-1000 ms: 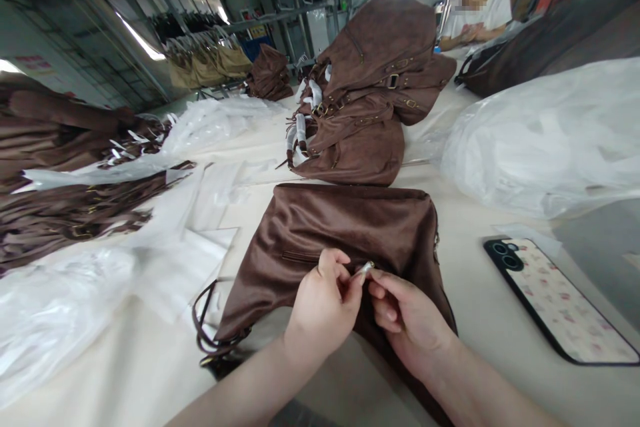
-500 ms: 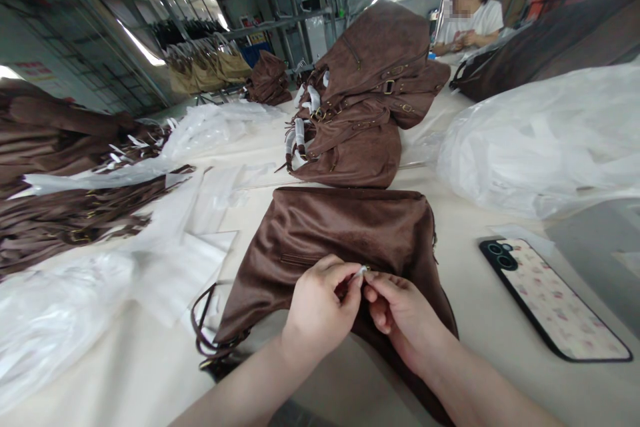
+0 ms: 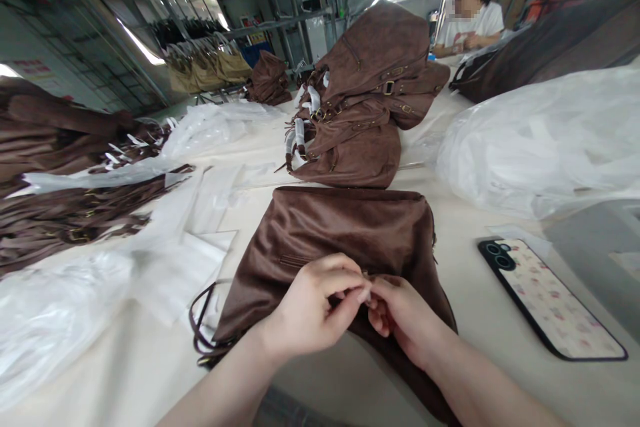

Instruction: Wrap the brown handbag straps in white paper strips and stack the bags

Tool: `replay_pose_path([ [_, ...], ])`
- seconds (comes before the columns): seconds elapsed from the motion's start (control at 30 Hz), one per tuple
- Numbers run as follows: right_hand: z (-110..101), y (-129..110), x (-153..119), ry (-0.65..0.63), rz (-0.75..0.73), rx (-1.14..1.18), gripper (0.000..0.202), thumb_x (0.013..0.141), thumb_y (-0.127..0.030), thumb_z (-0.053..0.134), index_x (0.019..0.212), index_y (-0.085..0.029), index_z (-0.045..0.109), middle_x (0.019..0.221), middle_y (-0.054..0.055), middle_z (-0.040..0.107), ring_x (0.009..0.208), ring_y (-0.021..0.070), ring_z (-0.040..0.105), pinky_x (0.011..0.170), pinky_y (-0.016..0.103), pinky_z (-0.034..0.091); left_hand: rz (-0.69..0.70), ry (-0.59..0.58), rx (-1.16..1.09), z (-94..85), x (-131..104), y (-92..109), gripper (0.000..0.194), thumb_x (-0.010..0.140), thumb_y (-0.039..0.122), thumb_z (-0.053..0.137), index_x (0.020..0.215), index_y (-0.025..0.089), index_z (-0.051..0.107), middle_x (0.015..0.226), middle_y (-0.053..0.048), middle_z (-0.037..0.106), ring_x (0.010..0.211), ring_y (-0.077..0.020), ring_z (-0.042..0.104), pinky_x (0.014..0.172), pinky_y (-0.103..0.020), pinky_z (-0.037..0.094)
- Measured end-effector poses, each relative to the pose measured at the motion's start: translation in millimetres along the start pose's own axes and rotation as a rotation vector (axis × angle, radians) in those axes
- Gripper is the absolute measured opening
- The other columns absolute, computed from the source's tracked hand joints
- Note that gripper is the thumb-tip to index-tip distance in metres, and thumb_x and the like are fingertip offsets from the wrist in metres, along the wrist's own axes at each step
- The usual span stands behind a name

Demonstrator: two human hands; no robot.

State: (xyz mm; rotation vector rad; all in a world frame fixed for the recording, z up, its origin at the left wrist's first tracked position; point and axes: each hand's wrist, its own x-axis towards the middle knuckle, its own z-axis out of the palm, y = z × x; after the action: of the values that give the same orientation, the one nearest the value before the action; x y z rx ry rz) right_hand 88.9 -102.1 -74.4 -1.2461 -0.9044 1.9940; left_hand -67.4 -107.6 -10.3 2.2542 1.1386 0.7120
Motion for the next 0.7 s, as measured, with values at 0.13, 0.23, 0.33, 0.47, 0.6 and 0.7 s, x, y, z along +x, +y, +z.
replay_pose_path([
  [0.13, -9.0, -2.2, -7.3, 0.166, -0.240, -0.981, 0.025, 0.082, -0.031, 0.048, 0.060, -0.019, 0.052, 0.058, 0.005, 0.059, 0.052, 0.0162, 0.058, 0.049, 0.026, 0.036, -0.063, 0.115, -0.034, 7.0, 3.3, -12.9, 0.022, 0.091, 0.019, 0.046, 0.098, 0.018, 0.067, 0.092, -0.007, 0.065, 0.084, -0.0144, 0.061, 0.076, -0.024, 0.048],
  [0.23, -18.1, -0.3, -12.4, 0.302, -0.433, -1.449, 0.025, 0.084, -0.027, 0.047, 0.063, -0.019, 0.059, 0.069, 0.009, 0.066, 0.067, 0.0218, 0.063, 0.059, 0.030, 0.038, -0.089, 0.129, 0.063, 21.6, 5.0, -29.8, 0.021, 0.090, 0.019, 0.048, 0.092, 0.019, 0.068, 0.088, -0.005, 0.066, 0.083, -0.0146, 0.061, 0.076, -0.025, 0.048],
  [0.33, -25.6, 0.6, -12.1, 0.291, -0.439, -1.562, 0.032, 0.089, -0.031, 0.043, 0.068, -0.019, 0.063, 0.070, 0.009, 0.068, 0.065, 0.0216, 0.064, 0.058, 0.031, 0.037, -0.112, 0.111, 0.153, 33.8, 5.7, -39.9, 0.017, 0.087, 0.023, 0.053, 0.091, 0.021, 0.069, 0.089, -0.005, 0.066, 0.083, -0.0154, 0.061, 0.076, -0.026, 0.048],
  [0.47, -32.2, -2.5, -6.9, 0.346, -0.414, -1.597, 0.033, 0.090, -0.035, 0.045, 0.068, -0.019, 0.064, 0.070, 0.009, 0.068, 0.065, 0.0212, 0.064, 0.056, 0.030, 0.037, -0.192, 0.073, 0.278, 35.8, 13.3, -38.6, 0.011, 0.083, 0.029, 0.062, 0.085, 0.022, 0.070, 0.081, -0.002, 0.065, 0.075, -0.0145, 0.061, 0.068, -0.024, 0.046],
  [0.6, -39.0, -6.2, -3.9, 0.340, -0.428, -1.611, 0.030, 0.089, -0.037, 0.048, 0.070, -0.019, 0.064, 0.070, 0.009, 0.067, 0.067, 0.0218, 0.064, 0.057, 0.030, 0.037, -0.153, -0.092, 0.528, 25.4, 35.9, -26.6, 0.014, 0.080, 0.031, 0.066, 0.075, 0.019, 0.071, 0.075, -0.003, 0.066, 0.070, -0.0183, 0.062, 0.062, -0.027, 0.045],
  [0.7, -43.9, -6.8, -4.7, 0.237, -0.496, -1.603, 0.026, 0.090, -0.030, 0.045, 0.077, -0.019, 0.065, 0.076, 0.008, 0.069, 0.073, 0.0215, 0.065, 0.062, 0.030, 0.039, -0.039, -0.286, 0.707, 18.3, 56.1, -14.6, 0.015, 0.077, 0.030, 0.069, 0.071, 0.017, 0.071, 0.074, -0.007, 0.066, 0.072, -0.0232, 0.064, 0.062, -0.030, 0.046],
])
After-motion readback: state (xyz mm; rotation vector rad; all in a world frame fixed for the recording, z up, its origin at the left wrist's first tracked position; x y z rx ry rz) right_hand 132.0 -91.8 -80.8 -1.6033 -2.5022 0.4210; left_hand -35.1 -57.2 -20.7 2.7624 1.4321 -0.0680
